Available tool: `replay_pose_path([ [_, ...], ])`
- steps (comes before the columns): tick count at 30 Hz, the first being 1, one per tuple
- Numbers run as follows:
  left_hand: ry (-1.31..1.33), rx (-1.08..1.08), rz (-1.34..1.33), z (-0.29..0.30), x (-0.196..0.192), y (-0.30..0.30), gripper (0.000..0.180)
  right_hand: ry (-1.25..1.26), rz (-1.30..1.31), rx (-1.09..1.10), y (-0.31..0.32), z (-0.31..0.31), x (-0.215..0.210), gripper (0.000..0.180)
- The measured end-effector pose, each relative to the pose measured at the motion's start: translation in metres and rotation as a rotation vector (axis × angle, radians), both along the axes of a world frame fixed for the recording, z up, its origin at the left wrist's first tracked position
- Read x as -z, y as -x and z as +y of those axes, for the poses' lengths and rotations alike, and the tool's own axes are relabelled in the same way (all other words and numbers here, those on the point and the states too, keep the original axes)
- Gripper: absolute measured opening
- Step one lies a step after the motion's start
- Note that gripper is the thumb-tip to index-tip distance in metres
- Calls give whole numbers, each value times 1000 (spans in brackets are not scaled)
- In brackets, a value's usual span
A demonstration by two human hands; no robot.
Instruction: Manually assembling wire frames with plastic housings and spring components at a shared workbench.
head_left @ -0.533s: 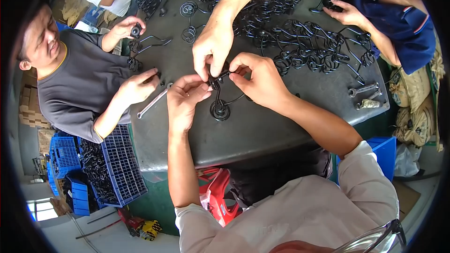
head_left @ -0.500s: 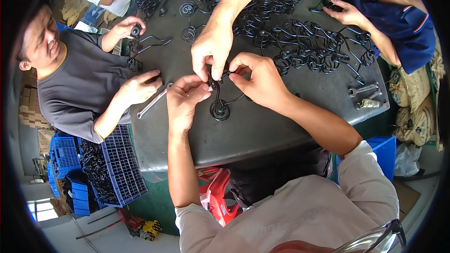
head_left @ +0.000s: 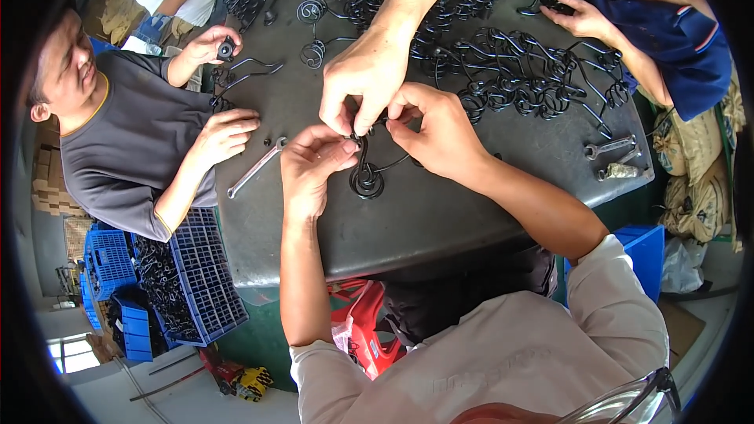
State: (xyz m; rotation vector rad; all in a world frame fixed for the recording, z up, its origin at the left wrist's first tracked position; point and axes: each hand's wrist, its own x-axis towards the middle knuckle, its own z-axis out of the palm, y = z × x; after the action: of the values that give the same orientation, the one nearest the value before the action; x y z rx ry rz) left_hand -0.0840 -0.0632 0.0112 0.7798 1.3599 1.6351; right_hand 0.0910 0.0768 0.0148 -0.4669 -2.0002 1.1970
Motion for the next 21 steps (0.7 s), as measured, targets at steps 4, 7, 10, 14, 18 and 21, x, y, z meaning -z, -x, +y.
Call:
replay_pose_path([
  [4,-59,2,53,1,5,1,25,8,-1,17,1,-2,0,15],
  [7,-67,21,33,3,2,-2,27,-3,-2,40,0,-2,-1,16],
  [10,-105,46,60,5,6,0,28,-25,47,66,2,-1,-1,16],
  [14,-88,46,131,6,7,-4,27,19,156,87,5,1,4,18],
  [18,-116,51,139,7,7,-5,26,25,164,80,6,-1,3,18],
  [21,-97,55,162,8,7,-3,28,-4,120,102,4,-1,1,18],
])
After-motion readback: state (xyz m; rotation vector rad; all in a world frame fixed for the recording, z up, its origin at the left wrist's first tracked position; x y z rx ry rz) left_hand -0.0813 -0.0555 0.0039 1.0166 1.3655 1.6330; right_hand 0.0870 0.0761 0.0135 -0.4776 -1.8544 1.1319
